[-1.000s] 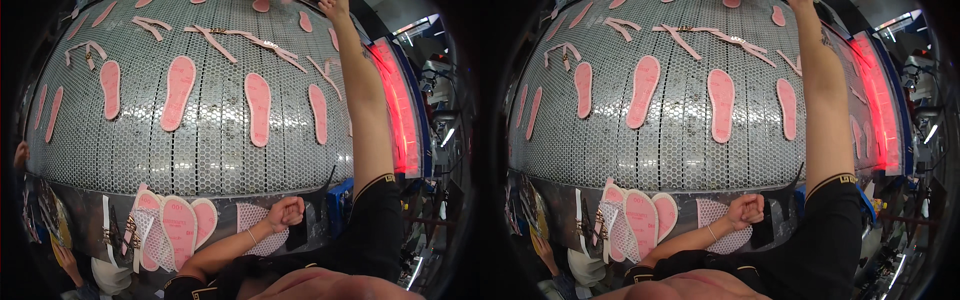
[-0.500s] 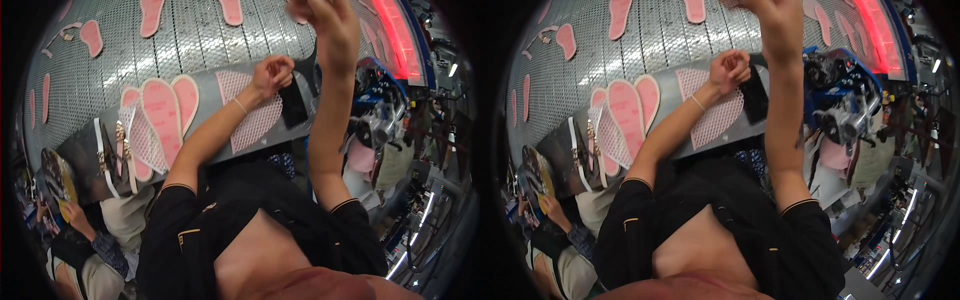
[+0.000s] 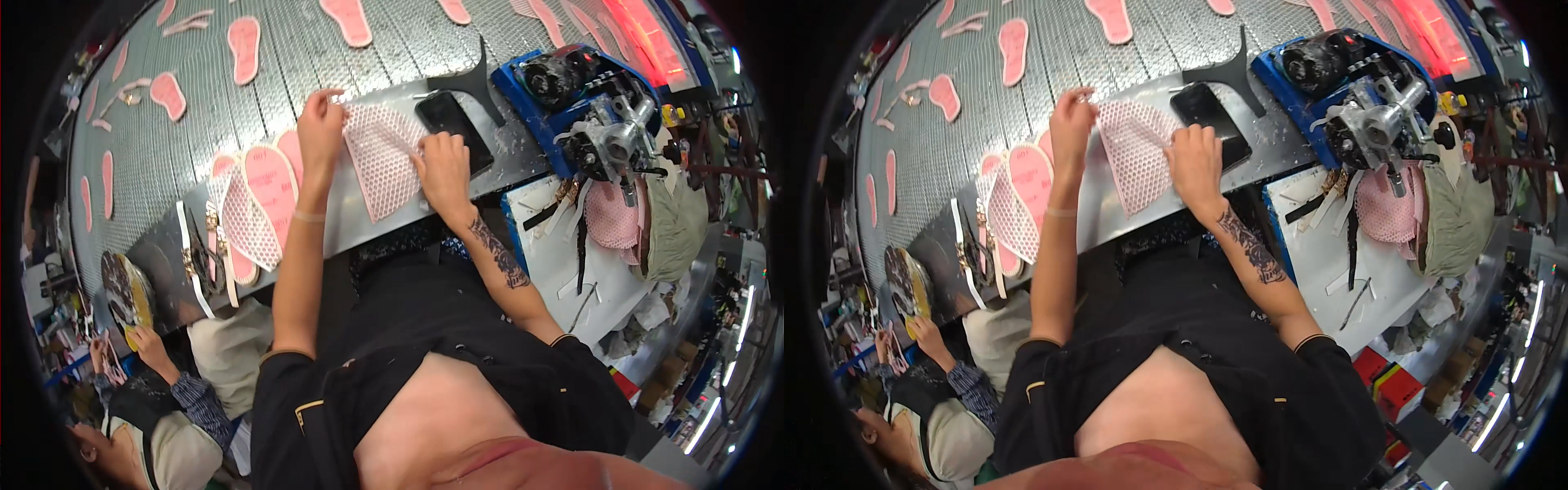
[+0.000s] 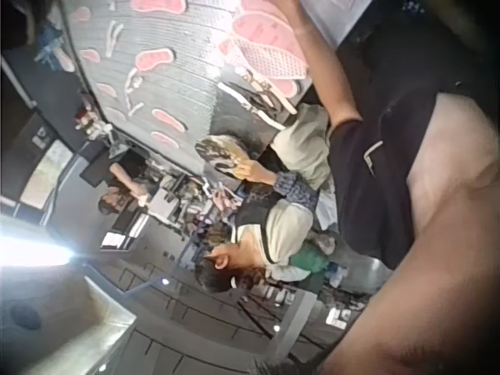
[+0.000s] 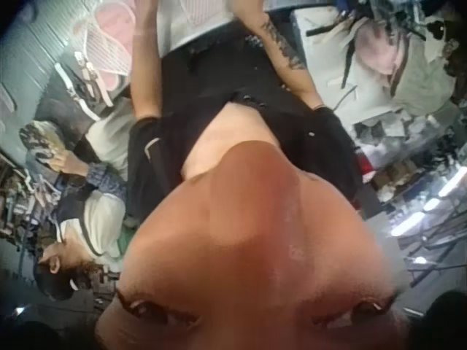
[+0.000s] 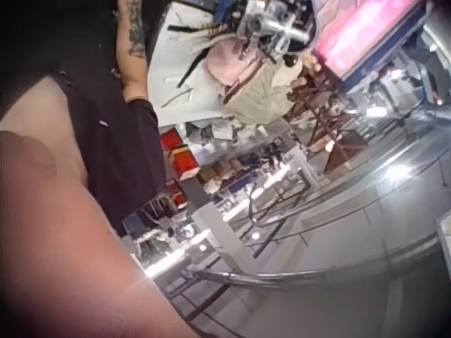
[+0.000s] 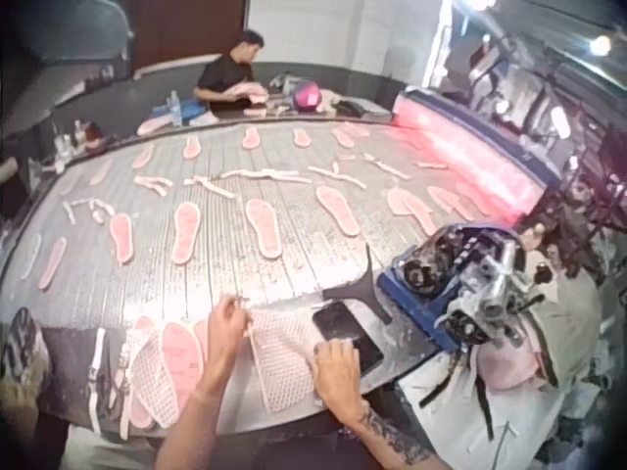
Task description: The person assembles pink mesh slippers by hand in a factory setting. They pick up pink mesh insoles, place them on a metal workbench, and attach black straps to the insoles using a sewing machine. The person repeatedly handles the insoles and straps, feeding them into the machine and arranging the finished units on the table.
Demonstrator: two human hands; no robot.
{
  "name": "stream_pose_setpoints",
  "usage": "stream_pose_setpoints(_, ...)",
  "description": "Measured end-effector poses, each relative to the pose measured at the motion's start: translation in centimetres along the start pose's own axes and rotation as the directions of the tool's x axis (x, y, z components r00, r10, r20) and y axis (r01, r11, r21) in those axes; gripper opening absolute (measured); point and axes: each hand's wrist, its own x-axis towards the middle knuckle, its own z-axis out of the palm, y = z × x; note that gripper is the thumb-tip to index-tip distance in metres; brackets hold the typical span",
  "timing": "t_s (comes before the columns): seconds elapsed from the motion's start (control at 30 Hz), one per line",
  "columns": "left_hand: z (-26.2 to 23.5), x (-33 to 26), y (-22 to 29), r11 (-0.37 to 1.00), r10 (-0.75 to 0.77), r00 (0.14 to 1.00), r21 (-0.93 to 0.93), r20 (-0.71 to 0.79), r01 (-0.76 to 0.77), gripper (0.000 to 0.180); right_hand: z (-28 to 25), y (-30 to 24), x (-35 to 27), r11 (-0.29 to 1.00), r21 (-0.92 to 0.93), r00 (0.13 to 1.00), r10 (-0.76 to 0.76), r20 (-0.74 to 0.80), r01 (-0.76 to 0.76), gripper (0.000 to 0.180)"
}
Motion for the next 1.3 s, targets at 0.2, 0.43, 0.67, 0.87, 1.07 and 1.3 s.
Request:
stream_pose_setpoints(0.2,-0.9,-7.1,-3.4,0.949,0.002,0.994,0.314,-0.111,0.033,0.054,-3.6,-1.2,-1.1,0.932,0.361,0.988,0.012,-0.152,0.045,0.015)
stream_pose_setpoints(0.43,3.6,-10.5,2.1,0.872,-0.221,0.901,-0.338,0.373,0.354,0.035,-9.5,2.1,-4.9,0.462,0.882,0.988,0.155,0.018,-0.088,0.026)
stream_pose_setpoints(0.67,11.0,-11.9,7.2,0.928,0.026,0.721,-0.285,0.693,0.241,0.03,-15.5,7.5,-11.7,-0.215,0.944,0.793,0.513,0.328,-0.251,0.067)
stream_pose_setpoints(0.87,16.7,-12.8,6.7,0.928,-0.095,0.478,-0.096,0.873,0.359,0.029,-18.7,8.8,-17.6,0.173,0.943,0.713,0.696,0.088,-0.285,0.028)
stream_pose_setpoints(1.07,18.3,-12.8,6.4,0.934,-0.134,0.438,-0.033,0.889,0.355,0.028,-19.8,10.2,-19.1,0.117,0.927,0.632,0.761,0.147,-0.357,0.025)
stream_pose_setpoints(1.3,8.6,-6.7,1.8,0.947,-0.216,0.873,-0.124,0.437,0.297,0.028,-20.4,13.9,-20.5,0.323,0.693,0.455,0.89,0.008,-0.644,0.025)
